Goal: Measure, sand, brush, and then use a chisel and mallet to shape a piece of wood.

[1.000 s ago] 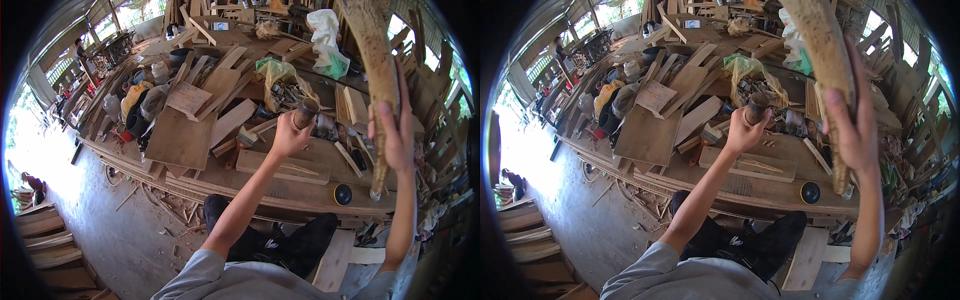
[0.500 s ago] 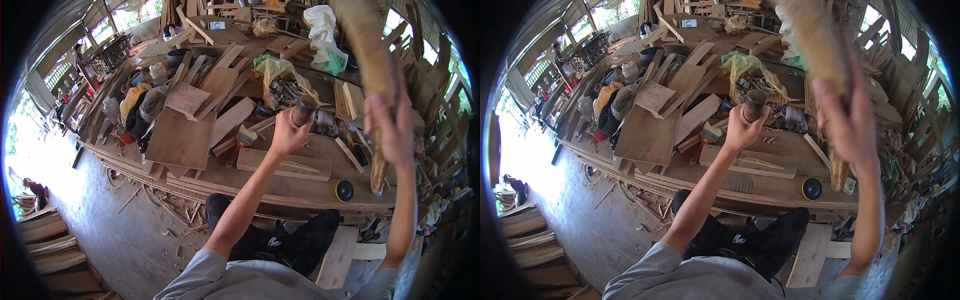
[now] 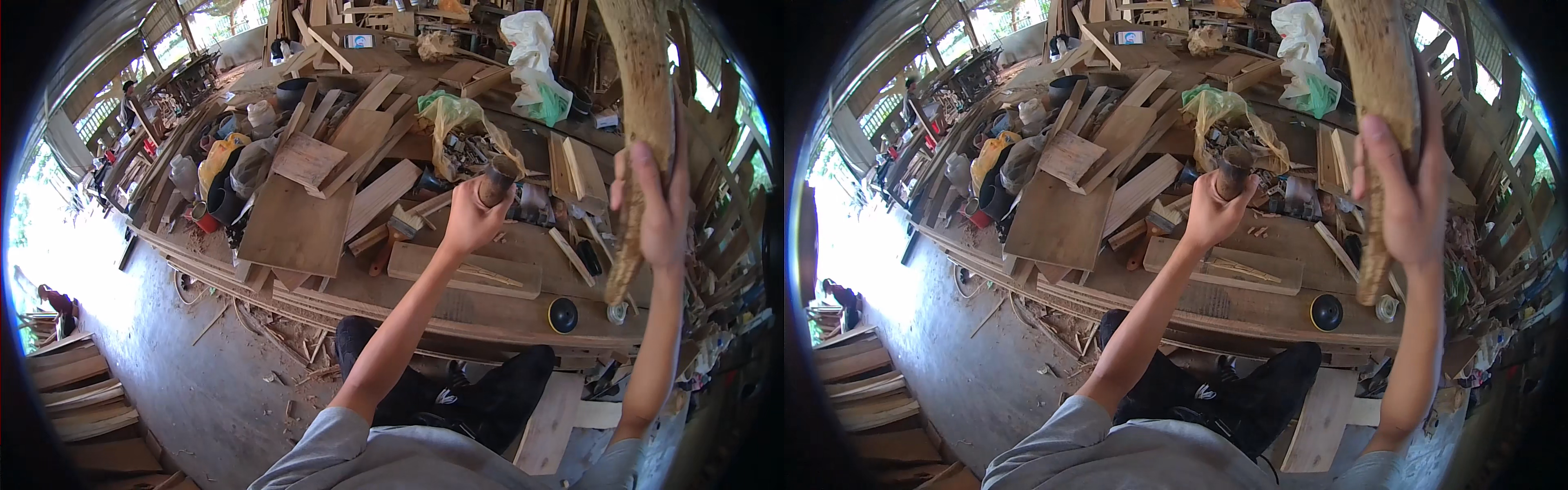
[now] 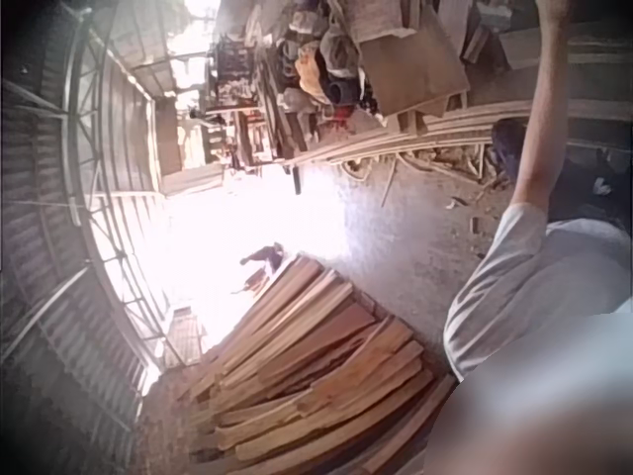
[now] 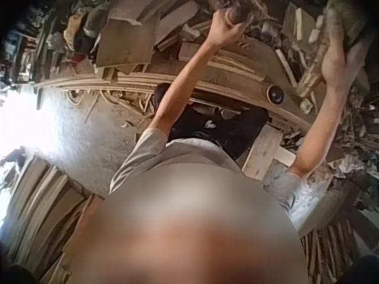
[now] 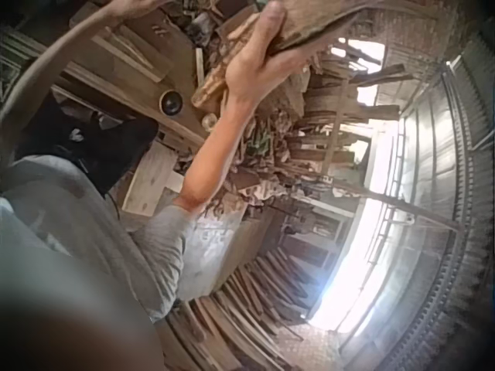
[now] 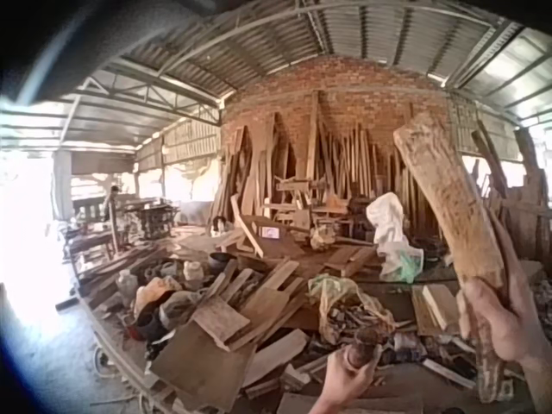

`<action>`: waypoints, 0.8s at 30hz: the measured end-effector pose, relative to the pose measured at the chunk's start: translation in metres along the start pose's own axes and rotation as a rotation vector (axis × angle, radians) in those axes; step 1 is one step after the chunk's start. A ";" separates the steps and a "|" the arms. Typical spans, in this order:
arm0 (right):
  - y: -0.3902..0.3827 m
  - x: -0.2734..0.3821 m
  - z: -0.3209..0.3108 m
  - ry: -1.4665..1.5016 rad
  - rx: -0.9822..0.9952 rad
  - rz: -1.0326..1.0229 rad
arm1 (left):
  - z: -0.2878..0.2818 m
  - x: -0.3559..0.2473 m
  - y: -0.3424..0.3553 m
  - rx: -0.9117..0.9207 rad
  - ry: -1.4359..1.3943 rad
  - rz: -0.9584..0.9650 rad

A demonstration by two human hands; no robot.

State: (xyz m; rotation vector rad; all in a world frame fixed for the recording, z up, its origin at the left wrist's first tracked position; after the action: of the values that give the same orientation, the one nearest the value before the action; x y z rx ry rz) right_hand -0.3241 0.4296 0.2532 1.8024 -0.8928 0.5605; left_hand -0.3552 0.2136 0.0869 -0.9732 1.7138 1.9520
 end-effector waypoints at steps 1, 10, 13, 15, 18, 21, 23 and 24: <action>-0.005 -0.006 0.003 0.062 0.024 0.104 | 0.001 0.000 0.000 0.000 0.003 -0.002; -0.008 0.009 0.029 -0.261 0.281 -0.029 | -0.002 -0.001 -0.006 0.010 -0.004 -0.027; 0.003 0.018 0.006 -0.150 0.103 -0.009 | -0.002 -0.004 -0.004 -0.001 0.009 0.002; 0.006 0.024 -0.001 0.162 -0.050 0.011 | -0.003 -0.005 -0.003 -0.007 0.002 0.024; -0.022 0.004 0.035 -0.162 0.253 0.082 | 0.001 0.001 -0.006 0.026 0.025 -0.043; -0.031 0.006 0.053 -0.204 0.422 0.038 | -0.004 0.004 -0.007 -0.034 -0.064 0.016; -0.020 0.013 0.034 -0.344 0.325 -0.074 | -0.001 -0.001 -0.007 0.016 -0.010 -0.001; -0.016 0.009 0.025 -0.298 0.228 -0.177 | 0.003 -0.002 -0.009 0.018 -0.014 -0.001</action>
State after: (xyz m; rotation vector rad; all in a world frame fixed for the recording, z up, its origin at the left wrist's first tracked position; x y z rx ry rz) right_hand -0.3064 0.4069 0.2407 2.1873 -0.8820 0.2936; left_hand -0.3484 0.2187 0.0824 -0.9519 1.7193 1.9351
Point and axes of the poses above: each hand's wrist, its own y-axis towards the middle knuckle, its own z-axis out of the palm, x = y × z, the point moved 6 cm from there along y, towards the middle knuckle, and after that the axes turned 8 degrees about z, right-handed, at the moved point
